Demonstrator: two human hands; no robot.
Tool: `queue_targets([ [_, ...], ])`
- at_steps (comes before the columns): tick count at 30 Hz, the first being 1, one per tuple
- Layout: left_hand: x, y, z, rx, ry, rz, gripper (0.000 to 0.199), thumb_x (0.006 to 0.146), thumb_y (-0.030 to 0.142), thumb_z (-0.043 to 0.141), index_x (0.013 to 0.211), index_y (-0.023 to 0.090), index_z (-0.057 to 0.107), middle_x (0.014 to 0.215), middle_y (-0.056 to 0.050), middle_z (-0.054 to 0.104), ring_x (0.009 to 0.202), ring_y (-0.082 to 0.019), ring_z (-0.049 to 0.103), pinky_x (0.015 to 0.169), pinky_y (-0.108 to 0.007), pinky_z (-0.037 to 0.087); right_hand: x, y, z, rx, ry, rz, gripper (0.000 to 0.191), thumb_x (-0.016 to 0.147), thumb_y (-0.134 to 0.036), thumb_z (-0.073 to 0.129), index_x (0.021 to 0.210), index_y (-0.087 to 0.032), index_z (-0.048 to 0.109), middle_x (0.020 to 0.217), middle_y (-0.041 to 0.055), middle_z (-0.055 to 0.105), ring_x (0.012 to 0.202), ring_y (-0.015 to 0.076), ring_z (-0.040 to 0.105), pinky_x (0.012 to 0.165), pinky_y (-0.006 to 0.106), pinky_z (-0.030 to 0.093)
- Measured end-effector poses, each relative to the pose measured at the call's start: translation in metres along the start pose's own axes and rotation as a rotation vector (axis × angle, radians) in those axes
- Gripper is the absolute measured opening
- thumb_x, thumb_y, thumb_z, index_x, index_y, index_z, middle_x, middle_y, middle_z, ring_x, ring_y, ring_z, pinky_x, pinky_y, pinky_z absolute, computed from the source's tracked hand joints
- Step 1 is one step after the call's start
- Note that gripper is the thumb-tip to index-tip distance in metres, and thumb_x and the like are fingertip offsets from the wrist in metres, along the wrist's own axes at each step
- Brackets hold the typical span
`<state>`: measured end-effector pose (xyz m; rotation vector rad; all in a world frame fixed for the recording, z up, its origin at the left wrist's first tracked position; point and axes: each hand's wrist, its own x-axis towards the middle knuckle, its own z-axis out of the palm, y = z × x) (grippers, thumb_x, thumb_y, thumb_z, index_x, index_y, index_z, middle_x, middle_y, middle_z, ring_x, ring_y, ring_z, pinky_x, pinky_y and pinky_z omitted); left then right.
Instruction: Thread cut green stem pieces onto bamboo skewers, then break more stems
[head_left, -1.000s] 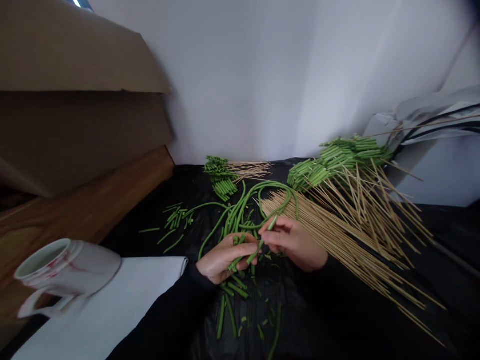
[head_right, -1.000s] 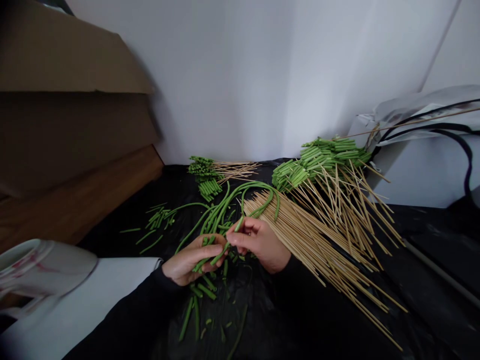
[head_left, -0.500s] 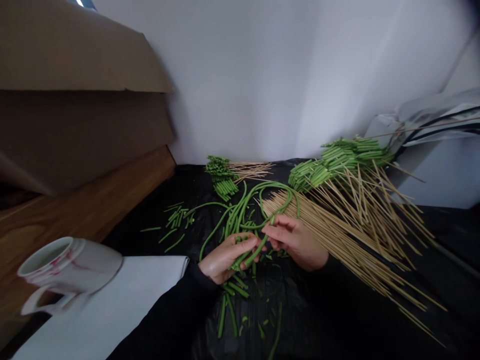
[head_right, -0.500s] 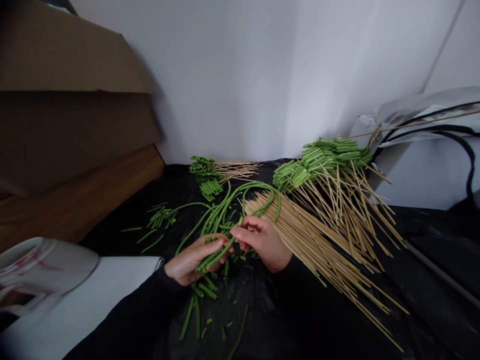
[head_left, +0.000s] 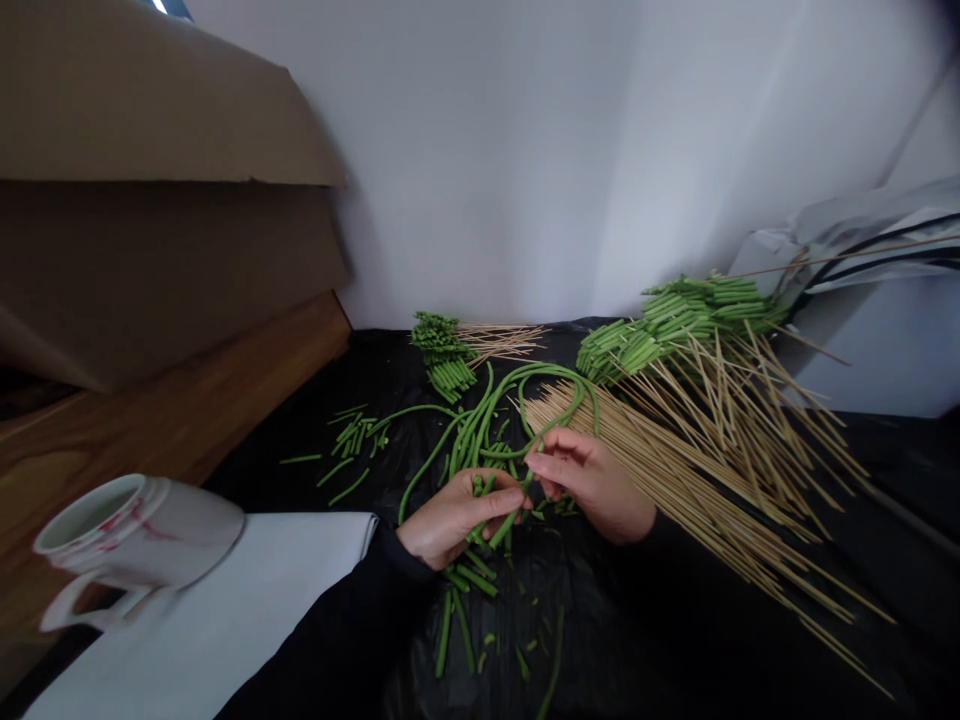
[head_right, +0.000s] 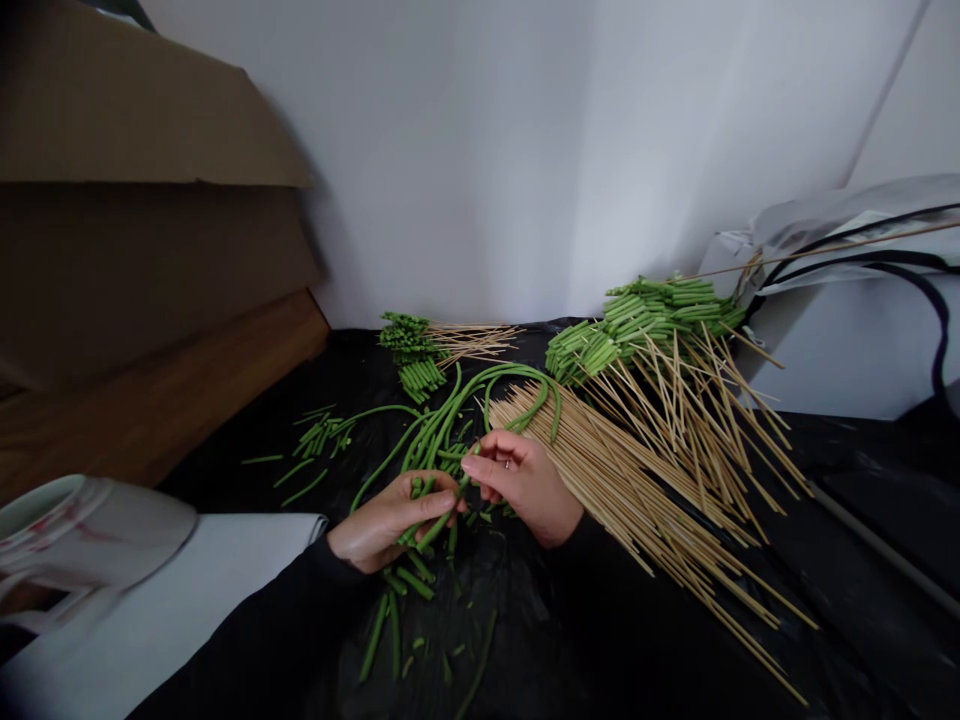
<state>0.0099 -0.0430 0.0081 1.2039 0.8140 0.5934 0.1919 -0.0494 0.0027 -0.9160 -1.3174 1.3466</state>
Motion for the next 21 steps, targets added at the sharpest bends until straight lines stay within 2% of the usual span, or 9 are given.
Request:
queue_targets([
  [6,0.0,-0.002,-0.001,0.059,0.03,0.033,0.031,0.071,0.04,0.074,0.075,0.011,0.065,0.059,0.002,0.051,0.047,-0.005,0.038,0.043,-0.02,0.023,0.0,-0.001,-0.002,-0.003,0.048,-0.014,0.02,0.075,-0.036,0.069,0.077,-0.019,0.06,0.055,-0.0064,0.053,0.049,0.0076,0.048,0.049,0.023,0.036],
  [9,0.0,-0.003,-0.001,0.007,0.066,0.074,0.029,0.073,0.039,0.073,0.075,0.011,0.064,0.062,0.002,0.053,0.048,-0.004,0.037,0.044,-0.019,0.023,0.002,0.001,-0.003,0.047,0.066,-0.024,0.019,0.075,-0.036,0.069,0.077,-0.019,0.06,0.059,-0.0048,0.058,0.05,0.0077,0.048,0.049,0.023,0.036],
  [12,0.001,0.0,-0.004,-0.149,0.162,0.162,0.025,0.075,0.034,0.072,0.077,0.011,0.063,0.064,0.002,0.053,0.049,-0.003,0.036,0.046,-0.017,0.026,0.002,0.005,-0.003,0.093,0.07,-0.029,0.021,0.075,-0.036,0.07,0.077,-0.018,0.061,0.068,-0.0012,0.064,0.053,0.008,0.05,0.052,0.024,0.038],
  [16,0.002,0.01,-0.014,-0.495,0.264,0.287,0.018,0.076,0.026,0.072,0.079,0.013,0.059,0.065,0.005,0.049,0.047,-0.002,0.032,0.044,-0.016,0.028,0.003,0.007,-0.002,0.176,0.123,0.007,0.024,0.071,-0.038,0.073,0.074,-0.018,0.061,0.068,-0.0005,0.064,0.051,0.0075,0.048,0.049,0.023,0.036],
  [18,0.002,0.014,-0.017,-0.619,0.249,0.275,0.016,0.077,0.023,0.07,0.079,0.014,0.057,0.067,0.005,0.048,0.045,-0.002,0.031,0.041,-0.015,0.026,0.004,0.007,-0.002,0.191,0.134,0.016,0.024,0.069,-0.038,0.074,0.074,-0.018,0.062,0.067,-0.0009,0.064,0.05,0.0072,0.047,0.049,0.023,0.036],
  [21,0.002,0.012,-0.016,-0.627,0.132,0.144,0.016,0.082,0.027,0.061,0.076,0.015,0.054,0.063,0.004,0.048,0.042,-0.002,0.031,0.04,-0.016,0.026,0.003,0.006,-0.001,0.129,0.092,0.015,0.022,0.07,-0.038,0.073,0.076,-0.018,0.066,0.067,-0.0011,0.064,0.051,0.0074,0.048,0.05,0.024,0.037],
])
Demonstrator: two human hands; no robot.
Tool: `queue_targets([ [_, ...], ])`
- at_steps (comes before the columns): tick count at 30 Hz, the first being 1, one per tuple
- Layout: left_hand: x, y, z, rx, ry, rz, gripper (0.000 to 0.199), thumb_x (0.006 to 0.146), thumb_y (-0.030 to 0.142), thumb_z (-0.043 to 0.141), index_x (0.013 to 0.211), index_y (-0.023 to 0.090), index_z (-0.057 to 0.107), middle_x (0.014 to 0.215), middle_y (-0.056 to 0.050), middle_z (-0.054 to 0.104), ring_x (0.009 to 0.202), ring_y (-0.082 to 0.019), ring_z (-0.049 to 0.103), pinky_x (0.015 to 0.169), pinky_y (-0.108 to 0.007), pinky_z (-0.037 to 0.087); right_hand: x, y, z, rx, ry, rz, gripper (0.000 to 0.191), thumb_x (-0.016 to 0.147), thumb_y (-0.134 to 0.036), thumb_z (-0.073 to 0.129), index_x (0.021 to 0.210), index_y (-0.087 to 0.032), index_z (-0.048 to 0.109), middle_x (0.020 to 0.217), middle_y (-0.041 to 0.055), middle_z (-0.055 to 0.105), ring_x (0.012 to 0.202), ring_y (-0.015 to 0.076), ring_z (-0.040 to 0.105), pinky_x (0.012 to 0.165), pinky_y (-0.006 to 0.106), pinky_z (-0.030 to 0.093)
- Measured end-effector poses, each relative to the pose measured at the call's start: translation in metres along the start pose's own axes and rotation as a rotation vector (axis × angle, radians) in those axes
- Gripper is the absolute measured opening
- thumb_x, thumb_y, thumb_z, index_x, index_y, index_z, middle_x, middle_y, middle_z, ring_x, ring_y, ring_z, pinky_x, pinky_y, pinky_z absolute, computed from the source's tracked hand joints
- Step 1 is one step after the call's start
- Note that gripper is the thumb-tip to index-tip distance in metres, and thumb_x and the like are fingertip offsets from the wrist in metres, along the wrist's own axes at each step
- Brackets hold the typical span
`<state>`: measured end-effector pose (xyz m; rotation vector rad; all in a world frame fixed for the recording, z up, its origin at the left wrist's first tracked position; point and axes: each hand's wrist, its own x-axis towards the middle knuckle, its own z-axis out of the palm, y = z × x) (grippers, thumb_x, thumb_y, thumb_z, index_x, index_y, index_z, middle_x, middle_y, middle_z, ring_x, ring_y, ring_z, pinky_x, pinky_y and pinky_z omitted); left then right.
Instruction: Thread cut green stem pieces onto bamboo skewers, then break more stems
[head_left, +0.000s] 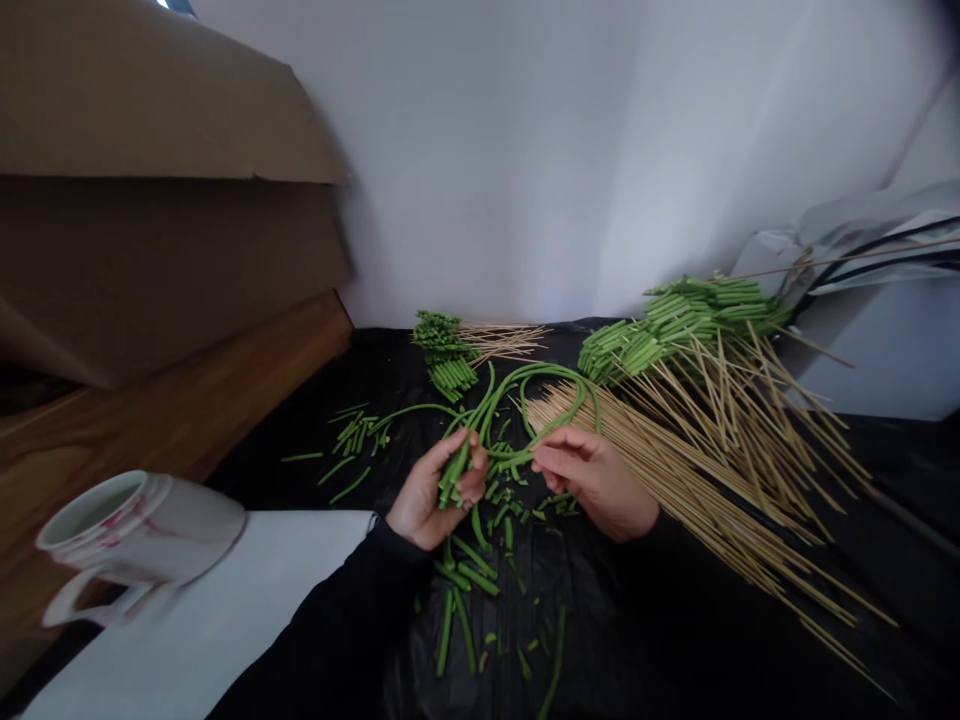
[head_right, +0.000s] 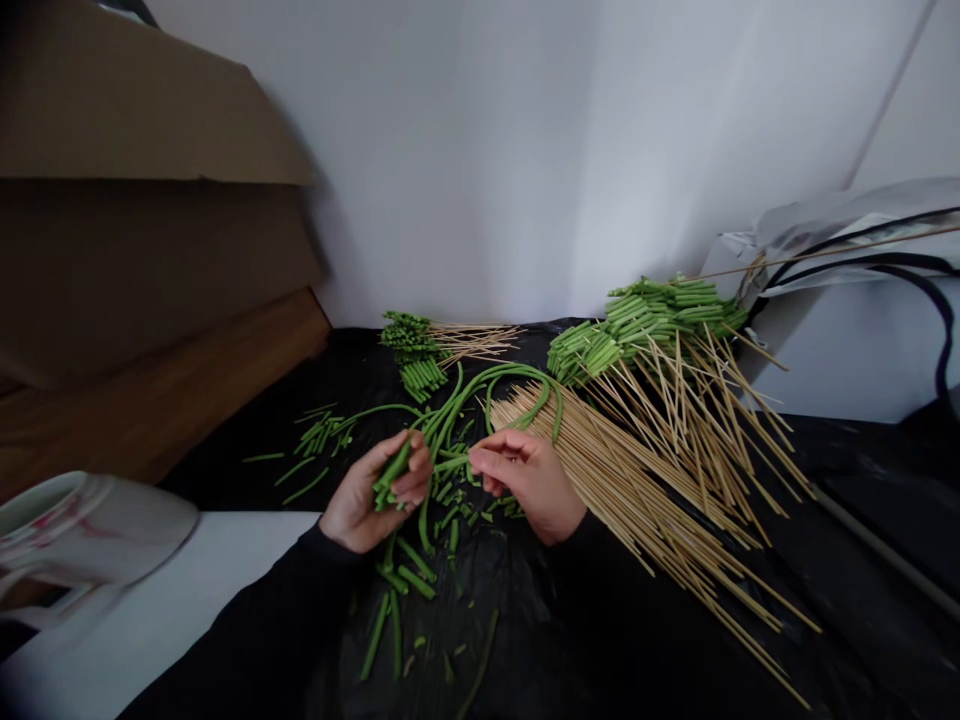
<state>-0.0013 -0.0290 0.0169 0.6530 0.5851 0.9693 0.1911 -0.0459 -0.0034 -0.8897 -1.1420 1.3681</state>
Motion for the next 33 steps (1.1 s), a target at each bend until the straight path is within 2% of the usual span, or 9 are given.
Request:
queue_targets([
  [3,-0.002,-0.009,0.002,0.149,-0.05,-0.123,0.023,0.086,0.036,0.054,0.077,0.015,0.055,0.06,0.002,0.051,0.04,-0.003,0.032,0.041,-0.017,0.026,-0.003,-0.001,0.003,-0.116,-0.052,-0.006,0.023,0.073,-0.04,0.07,0.08,-0.018,0.07,0.064,-0.0011,0.062,0.052,0.0086,0.05,0.051,0.025,0.04],
  [6,-0.006,-0.014,0.005,0.374,-0.096,-0.158,0.031,0.086,0.043,0.055,0.078,0.014,0.058,0.056,0.002,0.051,0.039,-0.003,0.034,0.04,-0.018,0.023,-0.006,-0.002,0.005,-0.246,-0.089,-0.047,0.022,0.076,-0.04,0.067,0.083,-0.019,0.071,0.064,-0.0008,0.063,0.054,0.0098,0.051,0.052,0.025,0.042],
  [9,-0.008,-0.013,0.008,0.496,-0.12,-0.144,0.031,0.083,0.043,0.06,0.078,0.012,0.06,0.053,0.003,0.049,0.039,-0.003,0.033,0.039,-0.018,0.02,-0.008,-0.004,0.007,-0.441,-0.095,-0.193,0.018,0.082,-0.037,0.062,0.08,-0.021,0.071,0.073,0.0011,0.064,0.059,0.0111,0.054,0.056,0.027,0.043],
  [14,-0.007,-0.007,0.006,0.639,-0.045,-0.072,0.028,0.08,0.04,0.065,0.075,0.012,0.062,0.055,0.003,0.05,0.042,-0.004,0.037,0.038,-0.018,0.024,-0.013,-0.008,0.008,-0.897,-0.157,-0.489,0.023,0.092,-0.024,0.045,0.086,-0.021,0.067,0.083,0.005,0.062,0.076,0.0152,0.056,0.07,0.03,0.043],
  [20,-0.005,-0.009,0.003,0.772,-0.018,0.023,0.028,0.076,0.04,0.068,0.075,0.013,0.061,0.056,0.002,0.052,0.044,-0.006,0.041,0.041,-0.017,0.029,-0.017,-0.004,0.009,-1.221,-0.189,-0.588,0.026,0.092,-0.017,0.038,0.086,-0.017,0.063,0.081,0.0078,0.059,0.078,0.0174,0.054,0.07,0.03,0.04],
  [24,-0.006,-0.01,0.003,0.786,-0.049,0.079,0.027,0.076,0.04,0.069,0.079,0.014,0.061,0.056,0.003,0.052,0.046,-0.006,0.041,0.043,-0.018,0.032,-0.016,-0.002,0.012,-1.063,-0.044,-0.561,0.019,0.085,-0.017,0.048,0.076,-0.019,0.065,0.071,0.0041,0.059,0.067,0.0144,0.053,0.063,0.029,0.039],
  [27,-0.008,-0.009,0.005,0.792,-0.087,0.097,0.027,0.078,0.04,0.068,0.079,0.014,0.06,0.058,0.003,0.052,0.049,-0.007,0.042,0.045,-0.019,0.034,-0.015,-0.002,0.016,-0.849,0.054,-0.388,0.013,0.077,-0.017,0.055,0.072,-0.021,0.067,0.062,0.0004,0.059,0.056,0.012,0.051,0.054,0.027,0.038],
  [31,-0.01,-0.008,0.005,0.764,-0.153,0.061,0.025,0.078,0.036,0.069,0.079,0.013,0.059,0.06,0.001,0.055,0.051,-0.007,0.045,0.046,-0.019,0.034,-0.012,-0.006,0.014,-0.459,-0.032,0.001,0.011,0.073,-0.021,0.057,0.07,-0.02,0.068,0.053,-0.002,0.058,0.045,0.0102,0.049,0.043,0.024,0.037],
  [33,-0.011,-0.005,0.005,0.642,-0.191,0.061,0.025,0.078,0.035,0.069,0.079,0.013,0.058,0.057,0.002,0.052,0.047,-0.005,0.04,0.044,-0.018,0.029,-0.01,-0.01,0.009,-0.244,-0.084,0.101,0.011,0.074,-0.024,0.058,0.069,-0.019,0.066,0.054,-0.0028,0.057,0.041,0.008,0.046,0.039,0.021,0.035],
])
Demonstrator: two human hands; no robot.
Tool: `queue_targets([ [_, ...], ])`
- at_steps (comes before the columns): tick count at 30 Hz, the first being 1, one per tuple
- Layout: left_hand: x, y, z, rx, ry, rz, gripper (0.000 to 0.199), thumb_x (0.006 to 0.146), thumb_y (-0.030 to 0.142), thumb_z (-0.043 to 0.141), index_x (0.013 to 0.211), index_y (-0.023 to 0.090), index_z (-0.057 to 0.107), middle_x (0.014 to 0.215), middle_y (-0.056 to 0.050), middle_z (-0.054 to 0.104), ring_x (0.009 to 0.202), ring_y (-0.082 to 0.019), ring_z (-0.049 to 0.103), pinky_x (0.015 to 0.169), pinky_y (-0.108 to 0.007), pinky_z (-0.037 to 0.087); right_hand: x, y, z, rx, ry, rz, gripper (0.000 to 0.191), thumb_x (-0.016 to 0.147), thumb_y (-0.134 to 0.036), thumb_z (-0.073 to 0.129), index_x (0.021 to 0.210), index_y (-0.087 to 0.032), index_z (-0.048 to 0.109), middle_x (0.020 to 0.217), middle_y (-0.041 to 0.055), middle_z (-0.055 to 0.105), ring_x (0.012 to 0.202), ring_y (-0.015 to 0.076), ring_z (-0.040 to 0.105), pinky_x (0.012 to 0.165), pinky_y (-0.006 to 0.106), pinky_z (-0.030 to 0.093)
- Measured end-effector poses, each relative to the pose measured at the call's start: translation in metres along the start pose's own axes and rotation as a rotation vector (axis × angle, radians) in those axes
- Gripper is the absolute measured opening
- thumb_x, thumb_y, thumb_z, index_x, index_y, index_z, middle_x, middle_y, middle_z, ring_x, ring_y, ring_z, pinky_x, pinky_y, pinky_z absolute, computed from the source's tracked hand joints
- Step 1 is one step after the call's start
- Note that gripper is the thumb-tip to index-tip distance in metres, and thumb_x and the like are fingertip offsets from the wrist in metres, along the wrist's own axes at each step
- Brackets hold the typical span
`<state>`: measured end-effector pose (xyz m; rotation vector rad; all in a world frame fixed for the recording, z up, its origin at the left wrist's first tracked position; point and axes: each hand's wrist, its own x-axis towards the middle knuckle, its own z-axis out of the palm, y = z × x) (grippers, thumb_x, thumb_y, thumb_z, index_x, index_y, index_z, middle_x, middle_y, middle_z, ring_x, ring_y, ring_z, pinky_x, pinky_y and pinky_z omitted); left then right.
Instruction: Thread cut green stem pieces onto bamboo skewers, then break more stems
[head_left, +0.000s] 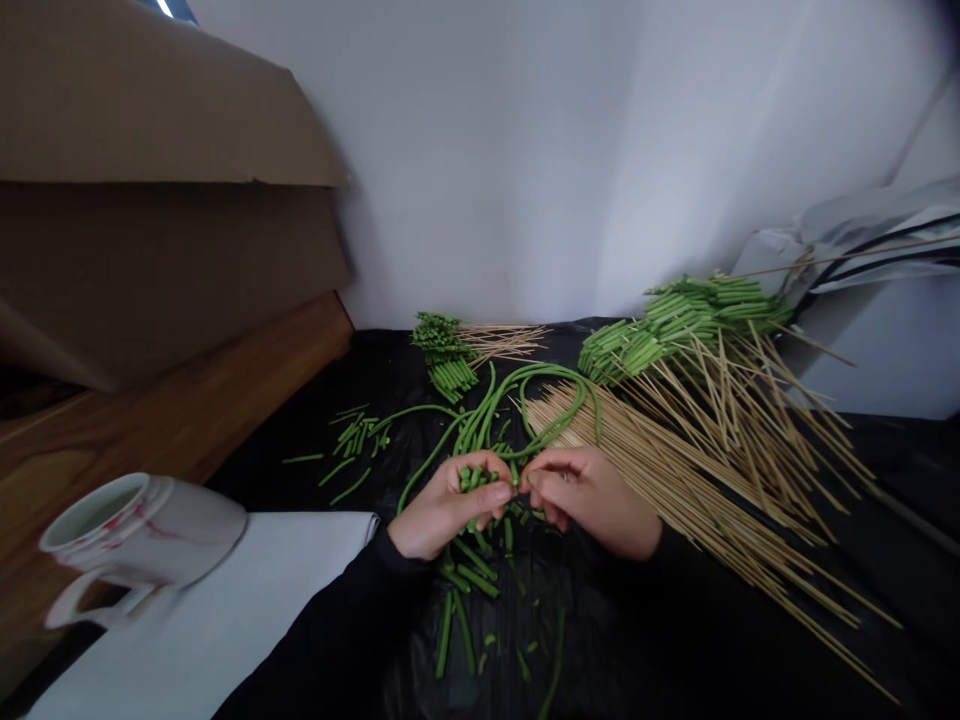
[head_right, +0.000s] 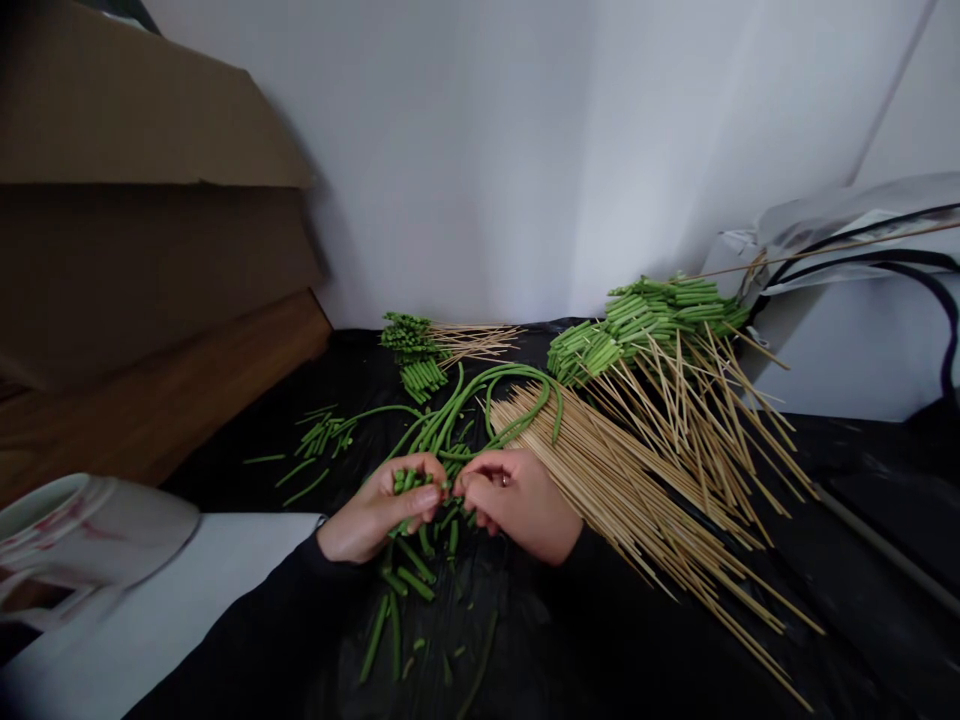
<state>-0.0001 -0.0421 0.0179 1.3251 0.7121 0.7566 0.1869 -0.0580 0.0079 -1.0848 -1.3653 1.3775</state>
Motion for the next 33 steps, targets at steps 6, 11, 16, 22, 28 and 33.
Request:
queue_targets([
  [6,0.003,0.011,-0.011,-0.256,0.142,0.086,0.017,0.084,0.031,0.061,0.088,0.016,0.054,0.064,0.005,0.047,0.044,-0.003,0.031,0.044,-0.019,0.024,-0.01,-0.013,-0.017,0.115,-0.537,0.051,0.016,0.078,-0.031,0.065,0.082,-0.018,0.072,0.063,-0.0027,0.061,0.043,0.0046,0.046,0.04,0.018,0.033],
  [11,0.006,0.005,-0.018,0.405,0.413,0.102,0.027,0.081,0.039,0.062,0.096,0.018,0.058,0.062,0.004,0.052,0.051,-0.009,0.045,0.052,-0.022,0.034,-0.015,-0.006,-0.008,-0.011,-1.034,0.104,0.041,0.069,-0.032,0.076,0.107,-0.018,0.07,0.08,0.0006,0.066,0.065,0.0072,0.057,0.06,0.018,0.044],
  [16,0.004,-0.008,-0.015,1.331,0.467,0.009,0.03,0.081,0.044,0.059,0.103,0.024,0.058,0.078,-0.004,0.068,0.075,-0.023,0.065,0.066,-0.029,0.041,-0.005,0.0,-0.011,-0.04,-0.809,0.159,0.036,0.072,-0.039,0.074,0.1,-0.017,0.071,0.079,0.0011,0.065,0.061,0.0059,0.054,0.051,0.016,0.04],
  [22,0.002,-0.013,-0.008,1.71,0.354,-0.169,0.032,0.087,0.043,0.049,0.108,0.02,0.055,0.084,-0.01,0.072,0.076,-0.028,0.068,0.059,-0.031,0.042,0.0,0.0,-0.014,-0.069,-0.647,0.126,0.03,0.08,-0.037,0.065,0.101,-0.016,0.069,0.081,0.0032,0.068,0.056,0.0055,0.054,0.047,0.016,0.039],
  [28,0.003,-0.013,-0.009,1.664,0.365,-0.214,0.024,0.086,0.04,0.046,0.084,0.019,0.059,0.078,-0.01,0.07,0.072,-0.027,0.067,0.056,-0.03,0.038,0.002,0.004,-0.012,-0.05,-0.574,0.099,0.027,0.081,-0.036,0.063,0.098,-0.016,0.068,0.078,0.0024,0.068,0.053,0.0055,0.053,0.045,0.016,0.039],
  [33,0.006,-0.008,-0.011,1.283,0.463,-0.044,0.021,0.083,0.037,0.051,0.079,0.019,0.061,0.067,-0.003,0.064,0.064,-0.018,0.059,0.059,-0.026,0.036,0.004,0.011,-0.009,0.028,-0.439,0.121,0.032,0.08,-0.042,0.062,0.095,-0.014,0.068,0.076,0.0026,0.066,0.052,0.0058,0.052,0.042,0.016,0.038],
])
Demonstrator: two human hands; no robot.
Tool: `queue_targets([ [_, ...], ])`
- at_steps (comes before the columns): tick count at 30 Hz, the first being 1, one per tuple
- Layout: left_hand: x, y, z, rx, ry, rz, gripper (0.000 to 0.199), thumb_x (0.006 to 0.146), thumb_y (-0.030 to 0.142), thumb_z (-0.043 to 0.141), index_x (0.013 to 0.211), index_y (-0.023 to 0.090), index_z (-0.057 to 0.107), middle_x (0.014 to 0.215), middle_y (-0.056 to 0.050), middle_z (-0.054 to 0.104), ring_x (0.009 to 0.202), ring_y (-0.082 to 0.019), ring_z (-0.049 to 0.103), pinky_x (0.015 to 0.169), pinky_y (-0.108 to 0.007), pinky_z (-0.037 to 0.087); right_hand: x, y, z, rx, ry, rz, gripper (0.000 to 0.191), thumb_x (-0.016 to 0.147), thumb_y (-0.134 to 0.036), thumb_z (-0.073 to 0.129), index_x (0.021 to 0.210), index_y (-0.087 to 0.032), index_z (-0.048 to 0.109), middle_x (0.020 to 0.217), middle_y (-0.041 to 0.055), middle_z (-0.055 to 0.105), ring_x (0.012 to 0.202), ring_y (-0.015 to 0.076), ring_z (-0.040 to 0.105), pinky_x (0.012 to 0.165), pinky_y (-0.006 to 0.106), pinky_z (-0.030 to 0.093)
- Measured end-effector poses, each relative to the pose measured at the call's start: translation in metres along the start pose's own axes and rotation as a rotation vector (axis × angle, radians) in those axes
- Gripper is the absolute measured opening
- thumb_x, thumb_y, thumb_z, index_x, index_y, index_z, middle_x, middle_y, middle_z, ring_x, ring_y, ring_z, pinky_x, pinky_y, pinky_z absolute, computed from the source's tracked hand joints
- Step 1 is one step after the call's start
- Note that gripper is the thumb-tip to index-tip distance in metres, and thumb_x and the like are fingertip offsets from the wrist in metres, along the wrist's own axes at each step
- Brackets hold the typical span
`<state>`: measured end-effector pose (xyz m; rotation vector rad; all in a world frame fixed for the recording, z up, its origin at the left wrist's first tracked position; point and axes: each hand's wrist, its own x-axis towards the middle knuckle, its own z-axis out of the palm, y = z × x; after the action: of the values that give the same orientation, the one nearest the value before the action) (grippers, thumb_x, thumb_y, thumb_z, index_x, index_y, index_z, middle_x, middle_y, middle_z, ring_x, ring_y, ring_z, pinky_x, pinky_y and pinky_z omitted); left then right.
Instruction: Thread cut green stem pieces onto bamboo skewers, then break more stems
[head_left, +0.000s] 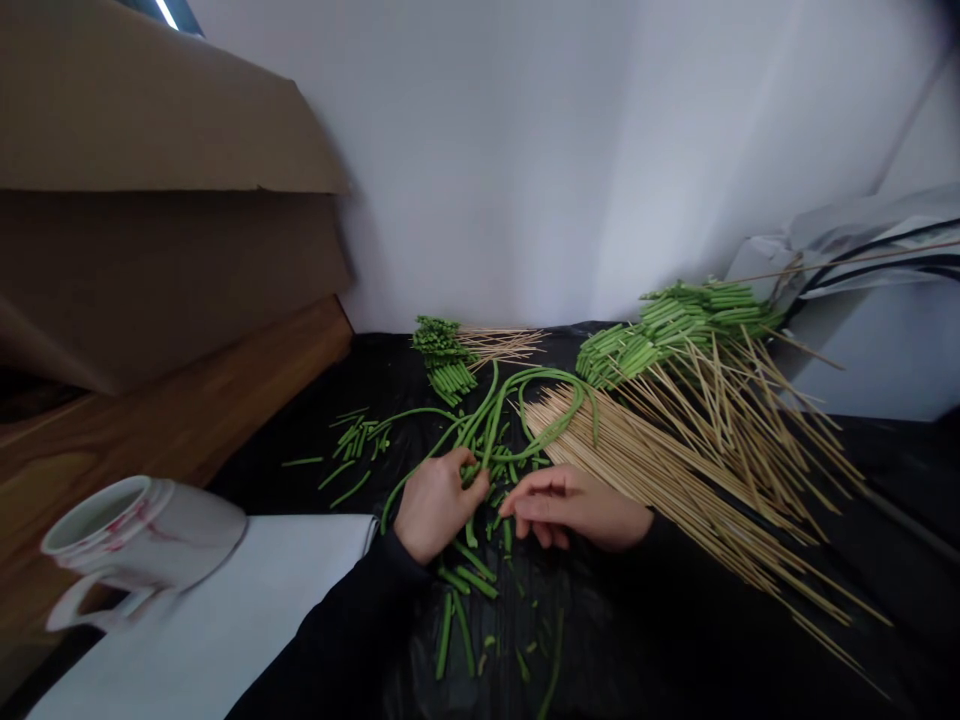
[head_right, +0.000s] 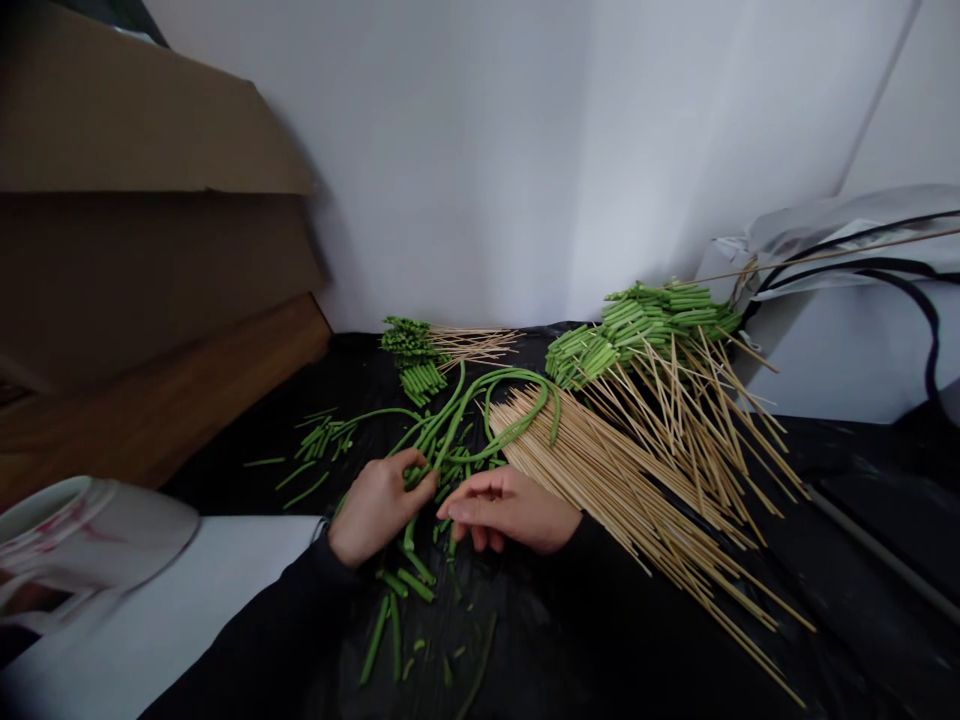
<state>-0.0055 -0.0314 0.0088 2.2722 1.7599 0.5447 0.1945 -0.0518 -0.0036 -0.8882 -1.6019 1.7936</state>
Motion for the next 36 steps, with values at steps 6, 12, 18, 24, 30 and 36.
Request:
queue_targets([
  [6,-0.004,0.017,-0.001,-0.678,-0.02,-0.005,0.024,0.079,0.038,0.06,0.071,0.016,0.059,0.063,0.001,0.055,0.06,-0.011,0.048,0.058,-0.022,0.037,0.009,0.012,0.007,0.147,0.197,-0.001,0.038,0.075,-0.053,0.065,0.079,-0.016,0.061,0.066,-0.0015,0.061,0.041,0.004,0.045,0.034,0.016,0.029],
  [12,-0.013,0.025,0.006,-0.979,-0.311,-0.019,0.027,0.078,0.042,0.064,0.08,0.015,0.06,0.056,0.004,0.048,0.048,-0.008,0.041,0.047,-0.02,0.035,0.01,0.011,-0.002,0.346,0.303,-0.024,0.035,0.073,-0.051,0.068,0.078,-0.017,0.06,0.047,-0.0096,0.042,0.036,0.0022,0.03,0.034,0.016,0.017],
  [18,-0.007,0.017,-0.001,-1.284,-0.451,-0.139,0.026,0.085,0.039,0.059,0.09,0.014,0.064,0.056,0.005,0.045,0.043,-0.004,0.035,0.042,-0.017,0.025,0.004,-0.001,-0.01,0.337,0.448,-0.155,0.031,0.074,-0.048,0.069,0.078,-0.018,0.06,0.05,-0.008,0.047,0.04,0.0037,0.037,0.037,0.018,0.023],
  [24,-0.009,0.019,0.003,-1.345,-0.59,-0.178,0.03,0.079,0.042,0.066,0.083,0.012,0.062,0.053,0.007,0.039,0.042,-0.004,0.034,0.04,-0.017,0.023,0.003,-0.004,-0.002,0.138,0.504,-0.242,0.028,0.077,-0.046,0.066,0.075,-0.019,0.058,0.051,-0.0075,0.049,0.041,0.0049,0.039,0.038,0.019,0.028],
  [30,-0.01,0.019,0.009,-1.215,-0.56,-0.178,0.038,0.068,0.048,0.073,0.071,0.013,0.059,0.053,0.006,0.045,0.043,-0.005,0.039,0.04,-0.019,0.026,0.001,-0.008,0.001,0.037,0.549,-0.232,0.024,0.077,-0.042,0.066,0.074,-0.019,0.059,0.051,-0.0064,0.051,0.042,0.006,0.041,0.039,0.021,0.029],
  [36,-0.011,0.018,0.009,-1.115,-0.548,-0.134,0.035,0.071,0.045,0.072,0.08,0.013,0.062,0.057,0.004,0.05,0.044,-0.005,0.04,0.043,-0.019,0.028,0.002,-0.006,0.001,0.02,0.548,-0.223,0.025,0.076,-0.042,0.067,0.074,-0.018,0.061,0.052,-0.0058,0.052,0.043,0.0062,0.042,0.041,0.021,0.03],
])
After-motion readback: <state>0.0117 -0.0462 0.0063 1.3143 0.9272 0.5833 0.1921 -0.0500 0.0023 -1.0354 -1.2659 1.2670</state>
